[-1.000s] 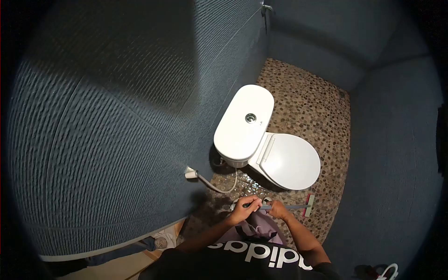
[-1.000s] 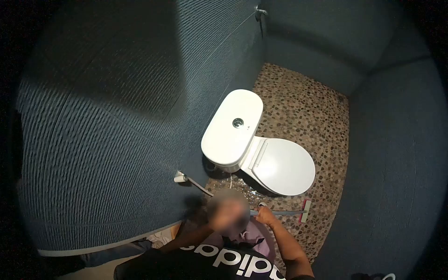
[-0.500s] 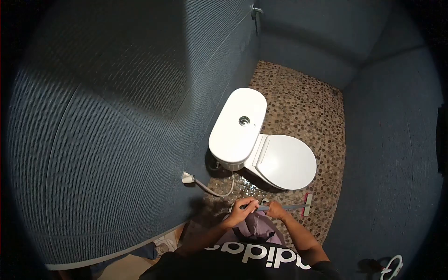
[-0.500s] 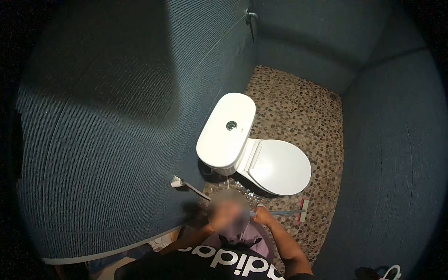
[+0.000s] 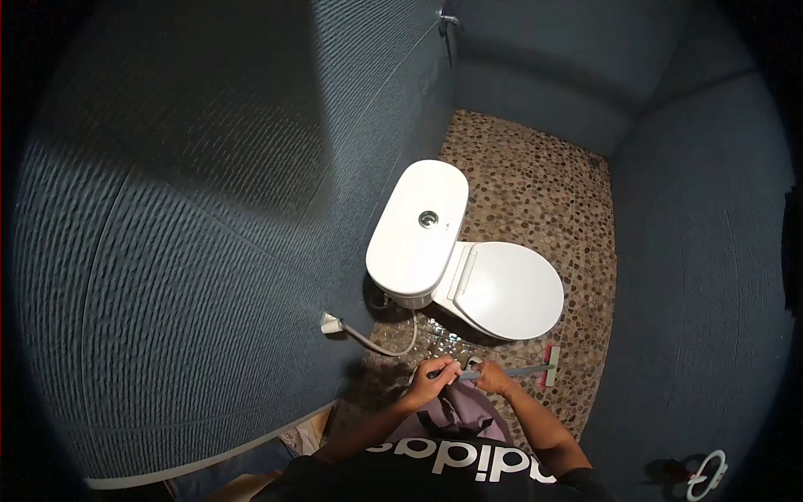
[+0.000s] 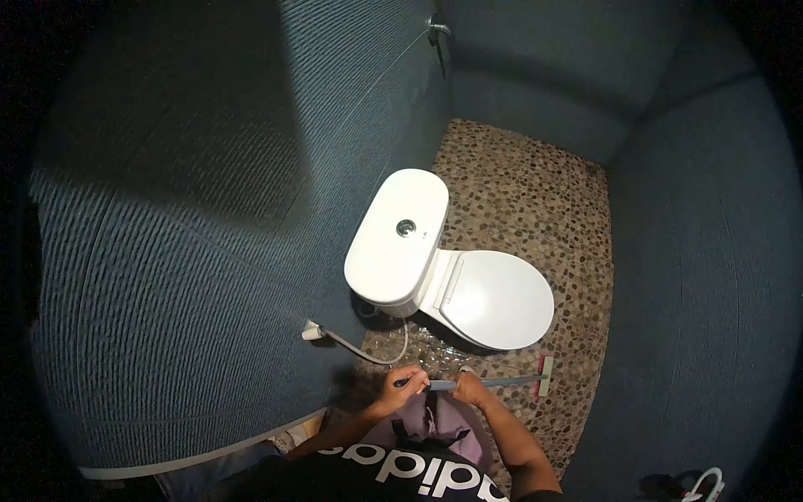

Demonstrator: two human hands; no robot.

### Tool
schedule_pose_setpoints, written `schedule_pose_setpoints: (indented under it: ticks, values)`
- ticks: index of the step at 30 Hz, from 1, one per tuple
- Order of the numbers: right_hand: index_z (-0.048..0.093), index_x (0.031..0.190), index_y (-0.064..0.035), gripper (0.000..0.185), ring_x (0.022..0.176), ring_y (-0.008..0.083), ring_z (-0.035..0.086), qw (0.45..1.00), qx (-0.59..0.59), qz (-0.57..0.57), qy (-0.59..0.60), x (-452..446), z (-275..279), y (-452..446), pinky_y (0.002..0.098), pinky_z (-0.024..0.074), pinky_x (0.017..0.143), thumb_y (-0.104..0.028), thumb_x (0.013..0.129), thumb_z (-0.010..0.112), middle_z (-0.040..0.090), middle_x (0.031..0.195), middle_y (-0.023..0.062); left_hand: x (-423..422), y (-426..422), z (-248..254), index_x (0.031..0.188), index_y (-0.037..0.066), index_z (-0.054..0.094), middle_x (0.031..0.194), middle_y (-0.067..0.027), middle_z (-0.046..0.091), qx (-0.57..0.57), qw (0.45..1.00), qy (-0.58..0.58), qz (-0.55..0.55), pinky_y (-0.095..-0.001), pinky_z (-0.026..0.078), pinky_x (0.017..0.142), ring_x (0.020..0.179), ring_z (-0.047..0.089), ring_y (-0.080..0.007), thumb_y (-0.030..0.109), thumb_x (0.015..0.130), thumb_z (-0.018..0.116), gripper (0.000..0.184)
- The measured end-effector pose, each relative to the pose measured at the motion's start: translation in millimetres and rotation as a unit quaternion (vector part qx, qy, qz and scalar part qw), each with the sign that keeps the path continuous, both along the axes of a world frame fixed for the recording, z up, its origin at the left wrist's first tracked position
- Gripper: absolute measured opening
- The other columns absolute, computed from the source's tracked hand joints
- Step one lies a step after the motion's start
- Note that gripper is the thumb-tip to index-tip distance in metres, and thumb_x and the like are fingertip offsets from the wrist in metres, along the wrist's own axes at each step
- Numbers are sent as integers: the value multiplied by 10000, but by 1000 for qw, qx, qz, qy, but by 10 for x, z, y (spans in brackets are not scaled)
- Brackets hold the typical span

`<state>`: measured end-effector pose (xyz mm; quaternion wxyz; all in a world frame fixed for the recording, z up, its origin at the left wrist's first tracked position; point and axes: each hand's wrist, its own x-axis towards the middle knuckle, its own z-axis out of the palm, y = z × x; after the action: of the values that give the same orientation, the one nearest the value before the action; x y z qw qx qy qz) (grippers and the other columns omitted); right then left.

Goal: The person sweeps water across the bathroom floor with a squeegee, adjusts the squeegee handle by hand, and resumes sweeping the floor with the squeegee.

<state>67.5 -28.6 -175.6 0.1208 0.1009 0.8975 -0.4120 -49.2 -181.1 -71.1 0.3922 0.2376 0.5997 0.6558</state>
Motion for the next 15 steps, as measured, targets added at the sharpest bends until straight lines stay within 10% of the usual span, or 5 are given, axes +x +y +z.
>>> schedule_pose_setpoints:
  ticks: [15]
  values:
    - [569,797,-30,261,646,356,532,997,2,33,-68,99,-260,176,409,427,607,-187,589,550,548,686,199,50,127,119,682,6,525,544,6,441,-4,1000,25,-9,-185,305,465,503,400,-47,121,812,451,189]
